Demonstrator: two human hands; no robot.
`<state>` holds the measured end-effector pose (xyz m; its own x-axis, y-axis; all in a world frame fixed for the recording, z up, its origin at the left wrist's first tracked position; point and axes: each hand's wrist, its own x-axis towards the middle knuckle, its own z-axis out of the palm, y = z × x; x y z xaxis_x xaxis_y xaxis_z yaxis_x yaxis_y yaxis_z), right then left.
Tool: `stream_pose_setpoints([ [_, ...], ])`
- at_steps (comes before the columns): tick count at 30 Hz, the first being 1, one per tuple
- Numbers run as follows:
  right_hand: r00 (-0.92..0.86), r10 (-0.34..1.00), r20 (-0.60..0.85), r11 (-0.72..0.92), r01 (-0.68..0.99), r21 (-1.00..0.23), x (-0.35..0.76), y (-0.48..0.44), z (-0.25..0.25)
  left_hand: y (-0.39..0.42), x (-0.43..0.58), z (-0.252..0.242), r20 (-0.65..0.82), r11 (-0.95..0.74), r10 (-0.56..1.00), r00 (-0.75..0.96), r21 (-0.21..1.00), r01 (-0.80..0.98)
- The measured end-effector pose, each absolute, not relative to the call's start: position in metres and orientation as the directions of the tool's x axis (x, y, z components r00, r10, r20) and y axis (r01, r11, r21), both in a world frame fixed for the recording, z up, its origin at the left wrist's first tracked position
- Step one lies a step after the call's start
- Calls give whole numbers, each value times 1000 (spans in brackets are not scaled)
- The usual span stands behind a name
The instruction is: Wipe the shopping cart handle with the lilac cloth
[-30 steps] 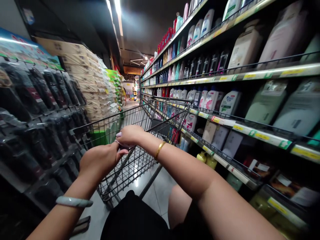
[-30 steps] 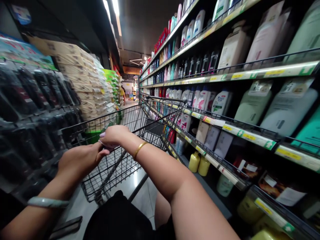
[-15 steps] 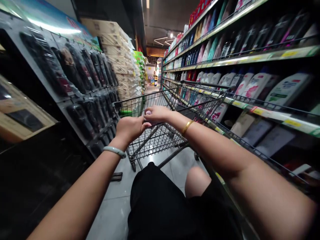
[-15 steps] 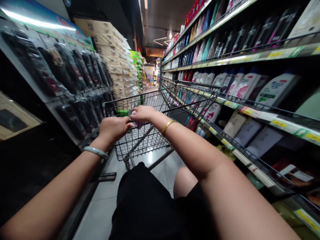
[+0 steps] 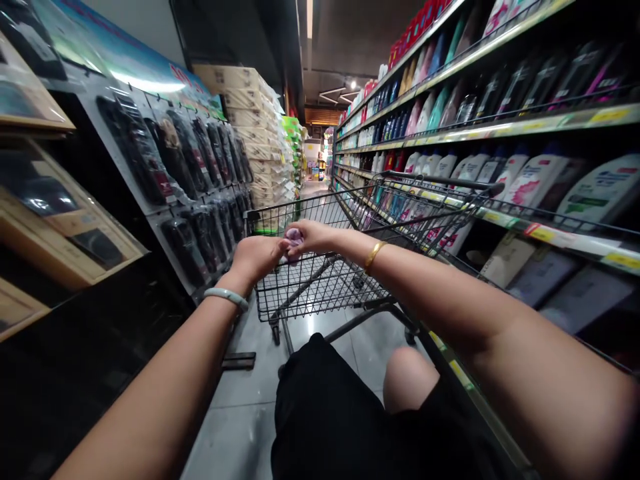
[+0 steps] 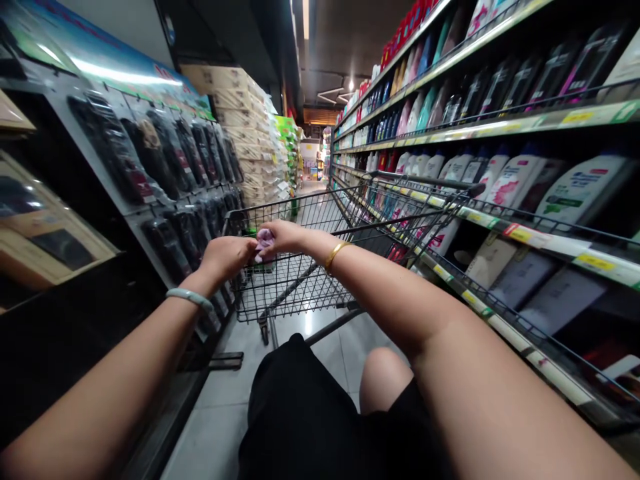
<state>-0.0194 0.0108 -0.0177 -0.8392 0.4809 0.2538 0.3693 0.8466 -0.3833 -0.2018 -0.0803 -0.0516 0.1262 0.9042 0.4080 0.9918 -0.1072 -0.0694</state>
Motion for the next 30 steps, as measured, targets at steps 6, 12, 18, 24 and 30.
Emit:
stream_pose_setpoints([
  [6,-830,464,308,879,476,-43,37,18,-12,-78,-211,-46,347,-108,931,118,-47,993],
  [12,-744,563,359,785,618,50,81,20,-14,-73,-212,-44,325,-74,942,83,-40,996],
  [18,-753,437,492,829,549,104,40,-2,-32,-72,-211,-40,268,-27,962,50,-89,996],
  [24,-681,493,542,721,669,184,92,4,-40,-77,-211,-38,243,-33,969,51,-79,996],
  [30,-402,683,610,408,902,137,200,23,-38,-81,-213,-36,258,-69,962,86,-73,995],
])
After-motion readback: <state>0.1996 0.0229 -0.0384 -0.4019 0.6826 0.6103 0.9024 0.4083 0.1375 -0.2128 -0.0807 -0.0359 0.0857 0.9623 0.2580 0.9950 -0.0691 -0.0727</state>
